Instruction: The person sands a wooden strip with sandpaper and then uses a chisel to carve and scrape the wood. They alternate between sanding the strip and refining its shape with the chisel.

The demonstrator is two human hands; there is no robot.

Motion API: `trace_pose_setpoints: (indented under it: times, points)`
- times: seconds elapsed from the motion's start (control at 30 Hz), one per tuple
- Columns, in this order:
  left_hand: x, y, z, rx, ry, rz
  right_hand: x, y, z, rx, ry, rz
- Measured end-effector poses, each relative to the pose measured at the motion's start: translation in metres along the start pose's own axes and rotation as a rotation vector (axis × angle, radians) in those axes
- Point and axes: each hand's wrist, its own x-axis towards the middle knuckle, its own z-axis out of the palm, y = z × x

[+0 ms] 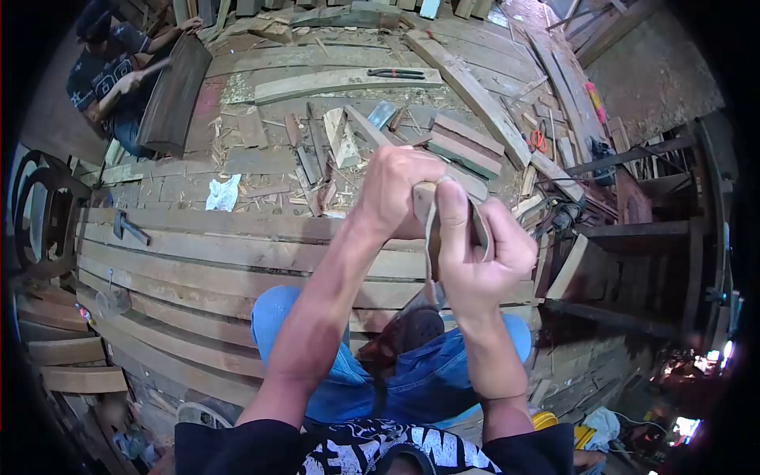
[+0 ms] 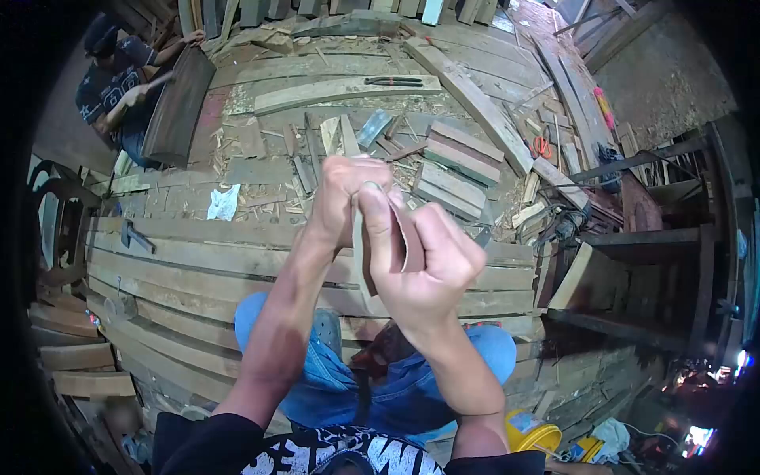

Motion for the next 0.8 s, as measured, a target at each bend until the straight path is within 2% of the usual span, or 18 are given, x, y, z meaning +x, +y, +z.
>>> trace_pose_setpoints:
  times: [0.1, 0.17, 0.27, 0.3, 0.4, 0.47, 0.8]
  points:
    - [-0.001, 0.005, -0.006, 0.018, -0.021, -0.063, -0.015, -0.004, -0.004, 0.006, -0.053, -0.039]
    - [-0.002, 0.001, -0.004, 0.038, -0.018, -0.062, -0.014, 0.002, -0.003, 0.037, -0.075, 0.014]
    - [-0.001, -0.002, 0.002, 0.023, -0.009, 0.013, 0.0, -0.003, -0.002, -0.012, 0.001, 0.015]
    - [0.001, 0.0, 0.002, 0.021, -0.008, 0.025, -0.005, -0.002, -0.008, -0.074, -0.073, -0.034]
    - [0.0, 0.005, -0.002, 0.046, -0.021, -0.071, -0.012, 0.001, -0.005, 0.028, -0.05, -0.007]
    - [-0.003, -0.001, 0.0, 0.019, -0.033, -0.067, 0.0, -0.003, -0.002, 0.011, 0.0, -0.007]
    - [-0.002, 0.005, 0.002, -0.009, -0.052, -0.057, -0.007, -0.002, -0.009, -0.031, -0.034, -0.069]
